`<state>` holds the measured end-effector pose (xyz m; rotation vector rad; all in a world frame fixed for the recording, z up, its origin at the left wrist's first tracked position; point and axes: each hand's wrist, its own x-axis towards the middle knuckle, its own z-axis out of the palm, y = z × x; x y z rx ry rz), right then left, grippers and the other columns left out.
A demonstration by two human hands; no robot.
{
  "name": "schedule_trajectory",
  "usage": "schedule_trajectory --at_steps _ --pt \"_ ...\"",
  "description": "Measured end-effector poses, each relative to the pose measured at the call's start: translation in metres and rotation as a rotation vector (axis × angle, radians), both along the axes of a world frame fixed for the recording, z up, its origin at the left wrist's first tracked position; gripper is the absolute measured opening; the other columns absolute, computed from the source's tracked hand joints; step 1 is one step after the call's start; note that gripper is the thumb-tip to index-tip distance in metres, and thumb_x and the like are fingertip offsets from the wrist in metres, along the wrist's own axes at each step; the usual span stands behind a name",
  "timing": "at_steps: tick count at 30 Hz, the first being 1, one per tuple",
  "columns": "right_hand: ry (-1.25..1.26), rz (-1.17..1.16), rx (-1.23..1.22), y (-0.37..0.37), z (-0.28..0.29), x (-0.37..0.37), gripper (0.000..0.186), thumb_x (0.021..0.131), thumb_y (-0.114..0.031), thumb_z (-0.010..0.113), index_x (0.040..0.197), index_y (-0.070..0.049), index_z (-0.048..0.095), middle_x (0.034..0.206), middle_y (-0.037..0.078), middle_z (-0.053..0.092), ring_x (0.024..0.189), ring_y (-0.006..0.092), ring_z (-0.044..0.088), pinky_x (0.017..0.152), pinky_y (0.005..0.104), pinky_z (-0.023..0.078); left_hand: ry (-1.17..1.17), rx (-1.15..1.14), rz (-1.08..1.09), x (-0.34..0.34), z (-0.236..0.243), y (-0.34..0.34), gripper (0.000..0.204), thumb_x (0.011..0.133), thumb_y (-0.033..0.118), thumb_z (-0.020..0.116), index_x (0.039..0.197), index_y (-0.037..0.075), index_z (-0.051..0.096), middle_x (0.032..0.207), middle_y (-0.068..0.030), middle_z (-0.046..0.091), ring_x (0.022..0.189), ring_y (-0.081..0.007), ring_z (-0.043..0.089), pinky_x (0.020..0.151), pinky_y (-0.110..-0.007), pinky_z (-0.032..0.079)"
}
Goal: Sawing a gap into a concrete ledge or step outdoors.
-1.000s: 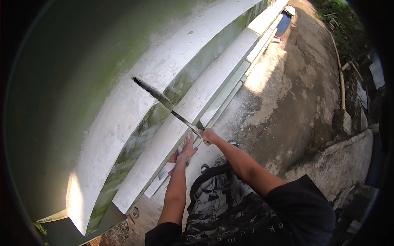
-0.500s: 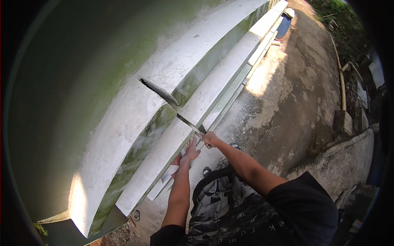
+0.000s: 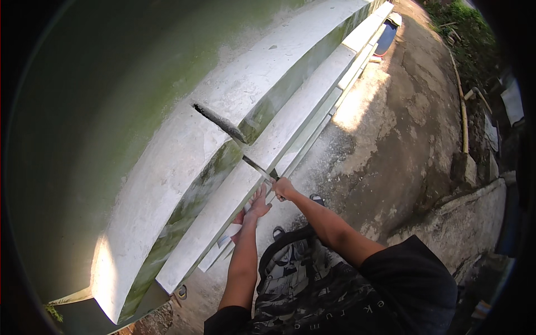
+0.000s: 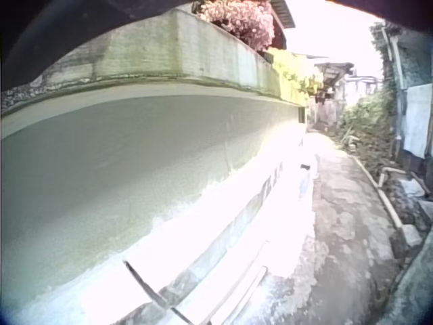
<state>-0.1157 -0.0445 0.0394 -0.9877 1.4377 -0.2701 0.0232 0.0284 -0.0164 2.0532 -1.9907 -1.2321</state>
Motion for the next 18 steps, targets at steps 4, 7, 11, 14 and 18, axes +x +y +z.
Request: schedule_trajectory --at_steps 4,7,11,14,18 --pt "-0.04 -0.029 0.104 0.0 -0.006 -0.011 0.053 0.086 -0.042 0.052 0.06 0.004 0.05 0.048 0.01 0.046 0.034 0.0173 0.044 0.029 0.0321 0.036 -0.037 0.016 0.019 0.001 0.004 0.001 0.108 0.072 0.017 0.065 0.138 0.02 -0.019 0.147 -0.0135 -0.01 0.134 -0.0393 -0.007 0.104 -0.056 0.002" --pt "-0.191 0.165 -0.191 -0.009 -0.032 -0.012 0.057 0.089 -0.04 0.046 0.05 0.001 0.046 0.043 0.01 0.045 0.032 0.0196 0.044 0.03 0.0337 0.036 -0.049 -0.001 0.017 0.0 0.0 -0.003 0.108 0.072 0.018 0.066 0.138 0.02 -0.019 0.147 -0.0129 -0.009 0.134 -0.0395 -0.007 0.105 -0.056 0.002" --pt "-0.146 0.004 0.095 -0.01 -0.012 -0.014 0.052 0.087 -0.043 0.051 0.063 0.003 0.049 0.049 0.009 0.045 0.035 0.0168 0.042 0.031 0.0305 0.035 -0.036 0.021 0.035 0.003 -0.003 -0.001 0.109 0.071 0.018 0.067 0.139 0.02 -0.019 0.147 -0.0129 -0.01 0.134 -0.0404 -0.007 0.105 -0.056 0.002" --pt "-0.065 0.048 0.097 -0.006 -0.003 -0.016 0.051 0.087 -0.043 0.05 0.064 0.002 0.049 0.048 0.008 0.044 0.034 0.016 0.041 0.031 0.0308 0.035 -0.031 0.026 0.034 0.002 -0.001 -0.001 0.109 0.071 0.018 0.066 0.139 0.019 -0.018 0.147 -0.0143 -0.01 0.133 -0.0409 -0.007 0.105 -0.056 0.001" --pt "-0.101 0.045 0.118 -0.023 -0.011 -0.013 0.051 0.088 -0.043 0.049 0.064 0.002 0.048 0.047 0.008 0.042 0.034 0.0153 0.039 0.031 0.0309 0.034 -0.03 0.002 0.003 -0.001 0.002 -0.004 0.108 0.07 0.017 0.065 0.139 0.018 -0.019 0.147 -0.0159 -0.009 0.134 -0.0403 -0.008 0.104 -0.056 0.0"
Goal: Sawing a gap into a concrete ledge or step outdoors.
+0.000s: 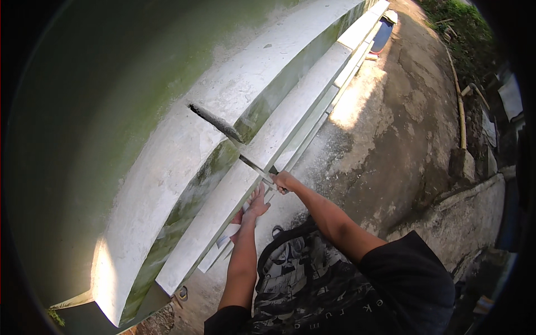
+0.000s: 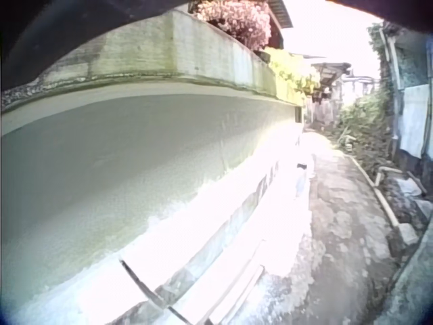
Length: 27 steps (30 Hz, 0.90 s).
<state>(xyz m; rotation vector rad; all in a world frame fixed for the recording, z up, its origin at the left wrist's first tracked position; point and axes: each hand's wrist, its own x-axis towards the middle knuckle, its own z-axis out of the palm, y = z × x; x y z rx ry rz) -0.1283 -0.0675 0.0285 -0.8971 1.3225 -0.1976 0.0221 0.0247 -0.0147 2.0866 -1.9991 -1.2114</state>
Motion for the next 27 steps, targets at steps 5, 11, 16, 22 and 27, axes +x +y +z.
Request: schedule_trajectory --at_steps 5,11,16,22,27 --pt "0.023 -0.024 0.07 0.018 0.008 -0.004 0.048 0.088 -0.04 0.049 0.063 0.001 0.046 0.049 0.008 0.043 0.034 0.0155 0.039 0.03 0.0301 0.033 0.022 0.005 0.015 0.0 0.008 0.001 0.108 0.069 0.018 0.065 0.139 0.016 -0.018 0.146 -0.0192 -0.008 0.134 -0.0393 -0.009 0.103 -0.057 0.0" --pt "-0.106 -0.106 0.079 0.011 0.002 0.01 0.048 0.088 -0.036 0.049 0.058 0.001 0.046 0.045 0.008 0.041 0.033 0.0162 0.039 0.028 0.0318 0.031 0.069 -0.067 0.01 0.009 -0.005 -0.001 0.107 0.069 0.019 0.065 0.139 0.015 -0.016 0.146 -0.0182 -0.008 0.134 -0.0385 -0.01 0.103 -0.057 -0.001" --pt "0.024 -0.089 -0.041 0.023 0.004 0.001 0.05 0.088 -0.037 0.049 0.058 0.003 0.05 0.046 0.012 0.047 0.033 0.0185 0.044 0.028 0.0324 0.034 -0.003 -0.005 -0.01 -0.001 0.004 0.001 0.107 0.068 0.019 0.065 0.14 0.013 -0.015 0.147 -0.0178 -0.006 0.134 -0.0384 -0.011 0.104 -0.056 -0.002" --pt "0.008 -0.105 -0.093 0.029 0.006 0.007 0.05 0.087 -0.037 0.051 0.058 0.005 0.052 0.045 0.012 0.048 0.032 0.0201 0.045 0.029 0.0328 0.036 -0.019 -0.073 -0.018 0.006 -0.005 0.005 0.107 0.069 0.02 0.067 0.14 0.014 -0.014 0.147 -0.0173 -0.004 0.134 -0.0379 -0.008 0.103 -0.058 0.001" --pt "0.13 -0.182 -0.098 0.026 0.01 -0.015 0.052 0.086 -0.038 0.051 0.057 0.005 0.054 0.045 0.012 0.049 0.032 0.0215 0.047 0.031 0.0357 0.039 -0.054 -0.031 -0.016 -0.003 0.008 0.002 0.105 0.071 0.02 0.067 0.14 0.014 -0.013 0.147 -0.0172 -0.003 0.134 -0.0376 -0.005 0.103 -0.059 0.004"
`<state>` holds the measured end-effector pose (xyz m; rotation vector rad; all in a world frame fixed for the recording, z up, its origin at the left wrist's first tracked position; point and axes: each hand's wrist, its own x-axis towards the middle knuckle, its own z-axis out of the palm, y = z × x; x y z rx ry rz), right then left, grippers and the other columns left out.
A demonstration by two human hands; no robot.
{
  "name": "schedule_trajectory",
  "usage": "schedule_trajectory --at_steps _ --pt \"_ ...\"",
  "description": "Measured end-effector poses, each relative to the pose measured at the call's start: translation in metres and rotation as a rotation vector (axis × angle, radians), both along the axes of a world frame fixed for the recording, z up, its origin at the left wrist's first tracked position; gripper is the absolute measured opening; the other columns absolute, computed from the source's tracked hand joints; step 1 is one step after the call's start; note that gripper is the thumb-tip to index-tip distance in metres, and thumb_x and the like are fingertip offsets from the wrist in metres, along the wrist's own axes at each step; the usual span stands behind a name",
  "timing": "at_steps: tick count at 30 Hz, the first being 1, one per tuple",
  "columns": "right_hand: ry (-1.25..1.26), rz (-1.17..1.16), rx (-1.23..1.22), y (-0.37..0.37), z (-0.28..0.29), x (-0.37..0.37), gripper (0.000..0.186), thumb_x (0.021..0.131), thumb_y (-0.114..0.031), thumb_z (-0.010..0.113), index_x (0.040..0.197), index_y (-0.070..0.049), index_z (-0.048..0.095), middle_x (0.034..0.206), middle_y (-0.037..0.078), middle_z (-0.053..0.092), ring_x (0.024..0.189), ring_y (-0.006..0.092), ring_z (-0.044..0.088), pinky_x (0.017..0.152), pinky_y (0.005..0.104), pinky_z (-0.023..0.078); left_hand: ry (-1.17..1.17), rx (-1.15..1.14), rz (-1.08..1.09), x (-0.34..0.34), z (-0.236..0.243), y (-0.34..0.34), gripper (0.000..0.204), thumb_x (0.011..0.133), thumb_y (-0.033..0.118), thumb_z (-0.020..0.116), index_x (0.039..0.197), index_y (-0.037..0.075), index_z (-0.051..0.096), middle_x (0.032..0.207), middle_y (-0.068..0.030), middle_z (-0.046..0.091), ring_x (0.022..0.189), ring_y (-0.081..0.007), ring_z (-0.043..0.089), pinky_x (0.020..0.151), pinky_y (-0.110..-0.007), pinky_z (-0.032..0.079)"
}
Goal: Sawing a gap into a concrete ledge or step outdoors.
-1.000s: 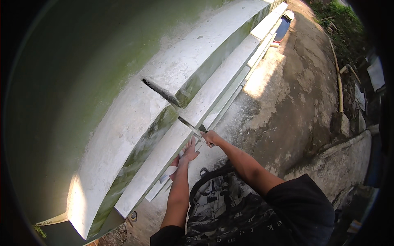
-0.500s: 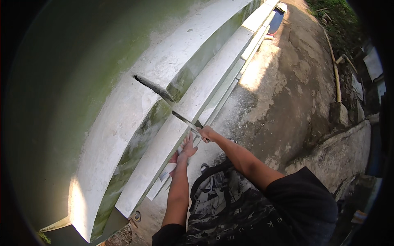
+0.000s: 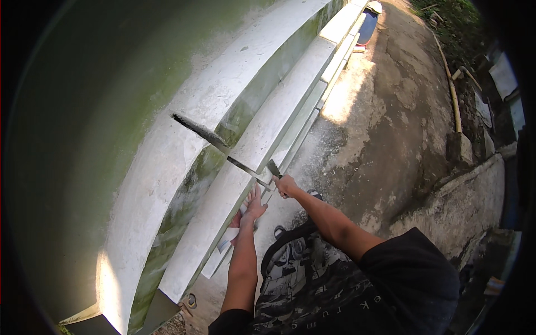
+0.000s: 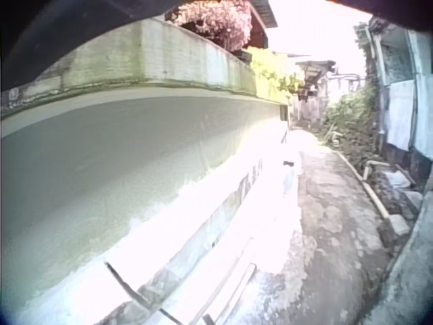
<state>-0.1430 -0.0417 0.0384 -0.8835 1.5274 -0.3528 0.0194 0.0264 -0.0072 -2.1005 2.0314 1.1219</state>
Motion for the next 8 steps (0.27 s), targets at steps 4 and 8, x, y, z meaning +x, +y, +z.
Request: schedule_trajectory --at_steps 4,8 --pt "-0.068 -0.043 -0.062 -0.026 -0.014 0.019 0.052 0.088 -0.04 0.049 0.059 0.004 0.049 0.045 0.01 0.046 0.031 0.0182 0.044 0.029 0.0326 0.036 0.026 -0.074 -0.012 0.001 -0.003 -0.005 0.105 0.071 0.018 0.067 0.14 0.015 -0.012 0.147 -0.0171 -0.002 0.134 -0.0378 -0.004 0.102 -0.06 0.002" --pt "-0.016 -0.008 0.079 -0.011 -0.009 -0.001 0.049 0.088 -0.042 0.048 0.073 0.004 0.055 0.05 0.012 0.051 0.034 0.02 0.047 0.028 0.032 0.036 0.014 -0.037 0.026 0.005 -0.008 0.002 0.104 0.071 0.021 0.067 0.141 0.02 -0.011 0.147 -0.0166 0.0 0.135 -0.0371 -0.002 0.102 -0.061 0.0"
